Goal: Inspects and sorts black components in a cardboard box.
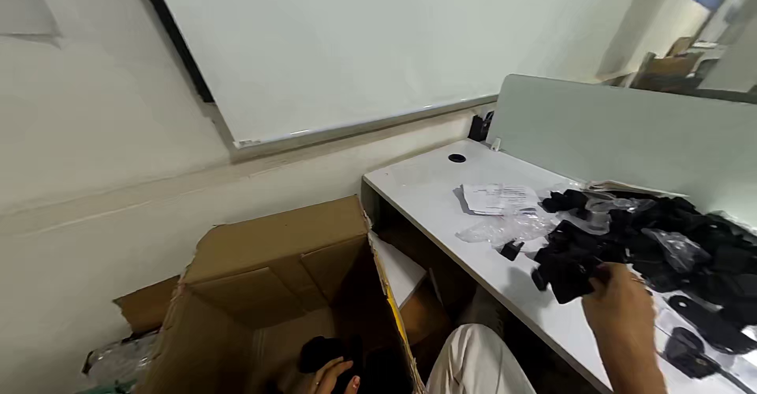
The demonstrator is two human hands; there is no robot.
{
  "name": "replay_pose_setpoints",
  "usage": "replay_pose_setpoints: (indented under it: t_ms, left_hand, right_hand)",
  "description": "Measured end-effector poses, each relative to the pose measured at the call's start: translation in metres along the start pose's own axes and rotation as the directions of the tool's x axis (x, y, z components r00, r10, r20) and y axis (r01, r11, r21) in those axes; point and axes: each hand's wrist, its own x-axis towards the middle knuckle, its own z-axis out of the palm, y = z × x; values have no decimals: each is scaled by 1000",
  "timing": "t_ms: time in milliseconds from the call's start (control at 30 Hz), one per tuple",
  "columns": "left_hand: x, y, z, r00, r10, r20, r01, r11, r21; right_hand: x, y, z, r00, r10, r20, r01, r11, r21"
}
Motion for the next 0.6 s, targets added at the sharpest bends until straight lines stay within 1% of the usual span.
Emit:
replay_pose_setpoints:
  t_ms: [67, 100, 133, 167, 200, 233, 267, 300, 333, 367, 400, 433, 467, 500, 533, 567, 600]
  left_hand:
    - [4, 0, -3, 1000, -12, 22, 14, 995, -99]
    - [6, 1, -7, 998, -27, 55, 36, 986, -164]
    - [9, 3, -12, 996, -39, 85, 57, 974, -221]
    - [11, 6, -17, 993, -44, 111, 74, 957, -281]
    - [13, 10, -23, 990, -38, 134, 82, 936, -343]
    - [16, 13, -29, 988, -28, 154, 90, 905, -416]
    - [17, 16, -34, 985, -24, 170, 107, 859, -501]
    - [18, 19, -39, 984, -33, 176, 130, 805, -579]
    - [17, 20, -42, 987, -47, 155, 137, 750, -647]
    - [16, 19, -44, 991, -64, 117, 129, 692, -710]
    - [16, 18, -45, 991, -112, 72, 128, 651, -748]
    - [16, 16, -45, 985, -168, 40, 137, 618, -774]
    - [17, 10, -43, 980, -198, 11, 128, 592, -796]
    - [18, 10, -40, 956, -292, -28, 155, 584, -797]
    - [17, 13, -37, 896, -438, -80, 214, 581, -785]
    - [17, 15, -34, 817, -565, -114, 282, 563, -777]
    - [18, 15, -31, 746, -651, -137, 335, 546, -768]
  right_hand:
    - [-18, -25, -9, 968, -199, -152, 222, 963, 154]
    - [-26, -37, -11, 943, -273, -192, 315, 919, 239]
    - [-34, -50, -10, 924, -329, -195, 379, 860, 342]
    - [-43, -63, -5, 911, -375, -169, 409, 780, 475]
    - [-54, -77, 3, 899, -417, -133, 405, 678, 614]
    - [-66, -92, 13, 887, -456, -76, 357, 572, 738]
    - [-80, -107, 24, 871, -492, 2, 265, 473, 840]
    - [-95, -123, 33, 849, -518, 104, 125, 388, 913]
    - [-110, -137, 40, 811, -537, 233, -54, 328, 943]
    - [-125, -148, 46, 757, -546, 358, -228, 293, 929]
    - [-139, -156, 52, 695, -551, 463, -367, 281, 887]
    - [-150, -159, 60, 629, -553, 546, -472, 286, 834]
    - [-158, -161, 67, 578, -544, 609, -544, 300, 784]
    - [-164, -161, 73, 548, -531, 646, -586, 307, 749]
    - [-168, -160, 80, 532, -520, 668, -608, 314, 729]
    - [-170, -160, 85, 525, -502, 687, -620, 328, 713]
    - [-170, -158, 91, 518, -482, 707, -623, 353, 698]
